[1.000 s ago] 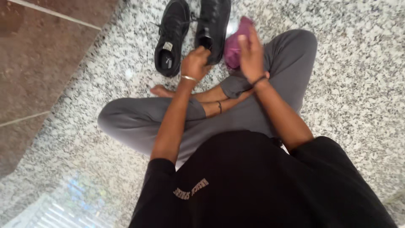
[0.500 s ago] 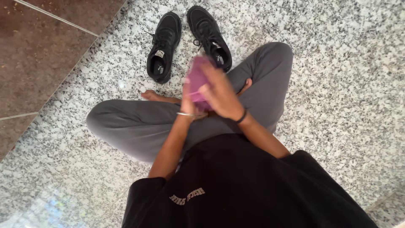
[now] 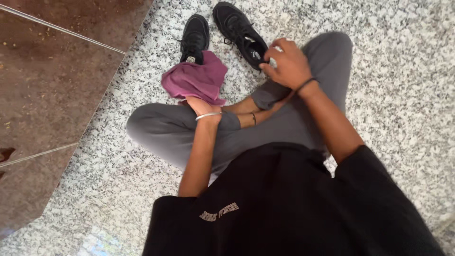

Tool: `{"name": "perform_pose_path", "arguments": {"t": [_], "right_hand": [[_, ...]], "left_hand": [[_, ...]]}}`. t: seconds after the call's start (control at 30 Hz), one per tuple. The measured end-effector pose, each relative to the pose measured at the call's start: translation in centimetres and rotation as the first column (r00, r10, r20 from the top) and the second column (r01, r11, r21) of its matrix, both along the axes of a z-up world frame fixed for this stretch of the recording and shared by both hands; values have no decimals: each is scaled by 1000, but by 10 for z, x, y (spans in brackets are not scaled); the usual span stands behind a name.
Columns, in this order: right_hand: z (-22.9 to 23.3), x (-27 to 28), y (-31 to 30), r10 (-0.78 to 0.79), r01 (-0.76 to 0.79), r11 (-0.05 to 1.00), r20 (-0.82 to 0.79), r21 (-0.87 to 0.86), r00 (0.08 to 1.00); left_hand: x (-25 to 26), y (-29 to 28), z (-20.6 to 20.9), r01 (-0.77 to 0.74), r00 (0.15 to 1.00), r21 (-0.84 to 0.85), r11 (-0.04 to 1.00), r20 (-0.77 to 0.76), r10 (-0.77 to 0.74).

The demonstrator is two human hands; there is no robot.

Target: The person sits cross-legged on a tiled floor and wipes a pair of black sneakers with a purple cloth. They clean the first shoe thoroughly, then switch to the second shoe and continue wiping both the upper and sole areas.

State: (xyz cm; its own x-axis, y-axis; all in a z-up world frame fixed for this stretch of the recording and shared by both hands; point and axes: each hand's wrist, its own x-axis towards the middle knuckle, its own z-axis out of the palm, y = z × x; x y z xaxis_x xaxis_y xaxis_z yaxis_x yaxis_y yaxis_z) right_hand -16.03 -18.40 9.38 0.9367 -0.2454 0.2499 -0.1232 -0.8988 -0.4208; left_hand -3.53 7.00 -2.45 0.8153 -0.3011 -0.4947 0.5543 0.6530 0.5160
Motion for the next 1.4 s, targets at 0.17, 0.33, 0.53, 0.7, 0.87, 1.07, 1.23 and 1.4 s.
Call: {"name": "perform_pose_path", "arguments": {"t": [0.17,0.33,0.53,0.7,0.87,1.07,1.23,1.4], "right_hand": [[-65,58,4,-65,51,990,-106,-130,992],[-136,63,-36,-1,116,906,-272,407,962],[-182,54,-45,89,42,761,-168,648,982],[-184,54,-47,175,-85,731,-66,677,982],[-166,57,-45,196,-77,689,-83,721,977],[-153,63,-48,54,20,659,-74,752,996],[-161,66,-44,9,61,672,-90,738,996],[-158,67,-48,98,23,616,-106,787,990]], "left_hand": [[-1,-6,-17,90,995,173,981,20,-95],[-23,-36,-45,41,999,415,909,-15,-39],[-28,-98,-54,-349,630,867,356,498,-596],[-10,-174,-111,-303,652,953,17,220,-726],[102,-208,-129,-364,634,863,-351,-47,-772],[156,-237,-52,-346,427,914,-214,-50,-903],[67,-168,-13,-515,164,795,319,457,-874],[-12,-134,13,-87,400,984,157,179,-899]]}}
